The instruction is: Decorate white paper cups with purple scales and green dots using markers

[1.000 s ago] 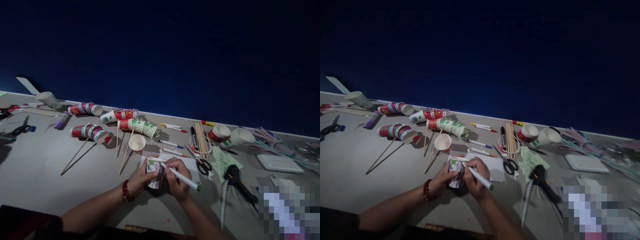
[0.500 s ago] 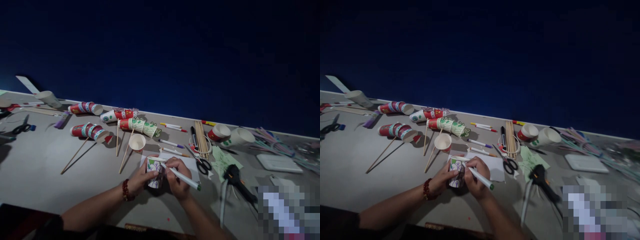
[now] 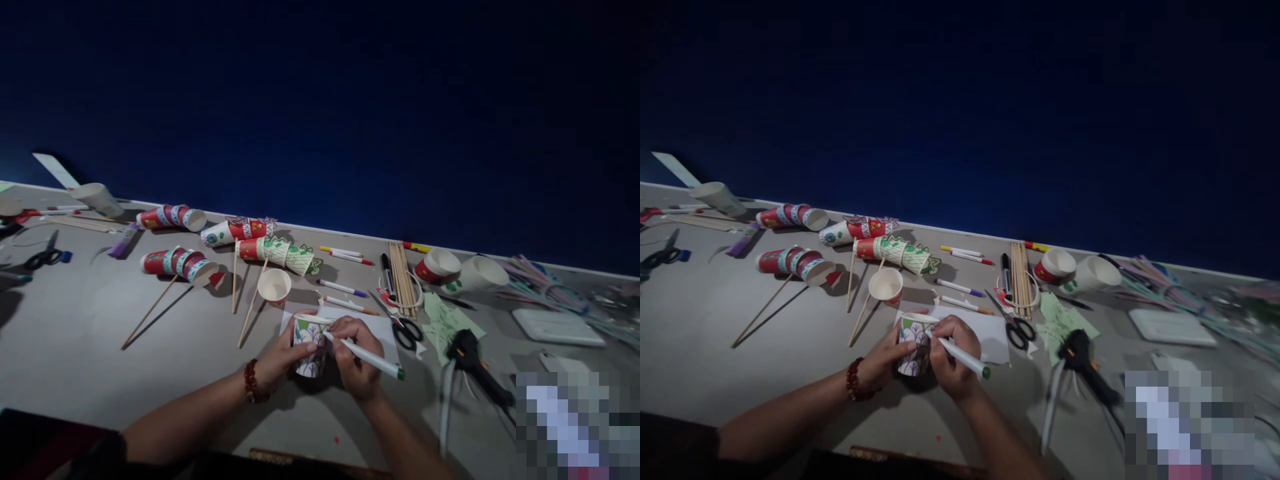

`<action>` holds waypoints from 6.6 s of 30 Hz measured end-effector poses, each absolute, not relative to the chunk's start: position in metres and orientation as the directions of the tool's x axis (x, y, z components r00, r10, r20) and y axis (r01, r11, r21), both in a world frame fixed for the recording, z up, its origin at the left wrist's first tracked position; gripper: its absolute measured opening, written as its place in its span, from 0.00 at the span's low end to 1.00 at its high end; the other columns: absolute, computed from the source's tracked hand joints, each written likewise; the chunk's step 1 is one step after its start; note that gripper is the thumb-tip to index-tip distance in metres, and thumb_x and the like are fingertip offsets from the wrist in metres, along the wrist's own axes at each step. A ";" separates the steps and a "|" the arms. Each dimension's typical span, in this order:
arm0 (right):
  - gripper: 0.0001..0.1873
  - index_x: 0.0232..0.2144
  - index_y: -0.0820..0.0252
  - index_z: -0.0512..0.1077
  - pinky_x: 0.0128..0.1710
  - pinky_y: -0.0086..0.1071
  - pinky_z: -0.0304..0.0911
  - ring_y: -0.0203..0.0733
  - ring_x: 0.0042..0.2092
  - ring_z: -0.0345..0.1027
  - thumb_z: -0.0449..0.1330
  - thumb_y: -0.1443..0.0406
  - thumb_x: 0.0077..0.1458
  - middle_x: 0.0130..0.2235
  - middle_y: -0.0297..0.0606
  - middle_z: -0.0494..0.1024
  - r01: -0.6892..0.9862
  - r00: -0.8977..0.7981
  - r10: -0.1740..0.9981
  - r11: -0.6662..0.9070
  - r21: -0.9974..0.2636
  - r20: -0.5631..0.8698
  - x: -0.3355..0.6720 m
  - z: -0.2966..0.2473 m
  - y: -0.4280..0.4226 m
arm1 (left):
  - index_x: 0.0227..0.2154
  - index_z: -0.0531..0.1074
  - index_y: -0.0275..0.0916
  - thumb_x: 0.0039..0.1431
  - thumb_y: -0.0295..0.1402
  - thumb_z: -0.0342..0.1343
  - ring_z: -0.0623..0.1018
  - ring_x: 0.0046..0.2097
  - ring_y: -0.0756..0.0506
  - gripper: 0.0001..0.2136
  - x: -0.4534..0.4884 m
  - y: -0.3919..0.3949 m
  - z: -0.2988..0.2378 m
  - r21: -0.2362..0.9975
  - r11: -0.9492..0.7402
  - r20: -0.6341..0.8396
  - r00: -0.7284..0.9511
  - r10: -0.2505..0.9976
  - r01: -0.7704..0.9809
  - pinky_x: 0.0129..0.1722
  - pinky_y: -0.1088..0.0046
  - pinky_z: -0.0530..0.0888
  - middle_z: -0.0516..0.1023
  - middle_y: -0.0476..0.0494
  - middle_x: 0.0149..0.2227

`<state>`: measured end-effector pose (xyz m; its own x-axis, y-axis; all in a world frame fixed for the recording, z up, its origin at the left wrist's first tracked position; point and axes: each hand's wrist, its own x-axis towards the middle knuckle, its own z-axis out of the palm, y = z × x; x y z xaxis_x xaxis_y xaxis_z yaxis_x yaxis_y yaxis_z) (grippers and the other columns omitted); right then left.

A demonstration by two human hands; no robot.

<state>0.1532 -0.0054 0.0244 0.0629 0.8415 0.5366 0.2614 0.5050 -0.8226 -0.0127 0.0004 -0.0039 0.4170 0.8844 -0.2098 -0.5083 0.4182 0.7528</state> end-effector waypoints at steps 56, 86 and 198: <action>0.05 0.33 0.54 0.70 0.34 0.35 0.68 0.42 0.33 0.70 0.57 0.70 0.59 0.30 0.33 0.73 0.284 0.104 0.829 0.505 -0.815 0.550 0.151 0.024 -0.004 | 0.56 0.69 0.42 0.46 0.41 0.75 0.79 0.47 0.41 0.34 -0.012 0.001 -0.005 0.737 0.439 -0.230 0.421 0.878 -0.514 0.47 0.66 0.72 0.80 0.42 0.47; 0.05 0.32 0.54 0.70 0.32 0.34 0.67 0.42 0.31 0.70 0.58 0.70 0.58 0.29 0.32 0.74 0.315 0.149 0.835 0.468 -0.826 0.530 0.151 0.027 -0.005 | 0.56 0.70 0.43 0.47 0.41 0.74 0.79 0.49 0.40 0.33 -0.012 0.001 -0.001 0.732 0.441 -0.229 0.422 0.877 -0.519 0.51 0.64 0.72 0.80 0.41 0.49; 0.03 0.31 0.56 0.72 0.38 0.35 0.68 0.40 0.31 0.71 0.60 0.66 0.57 0.25 0.27 0.72 -0.204 0.459 0.861 0.342 -0.917 0.218 0.149 0.026 0.008 | 0.67 0.58 0.44 0.47 0.44 0.74 0.81 0.45 0.37 0.46 -0.014 0.003 0.000 0.634 0.522 -0.219 0.515 0.829 -0.570 0.36 0.65 0.80 0.78 0.34 0.51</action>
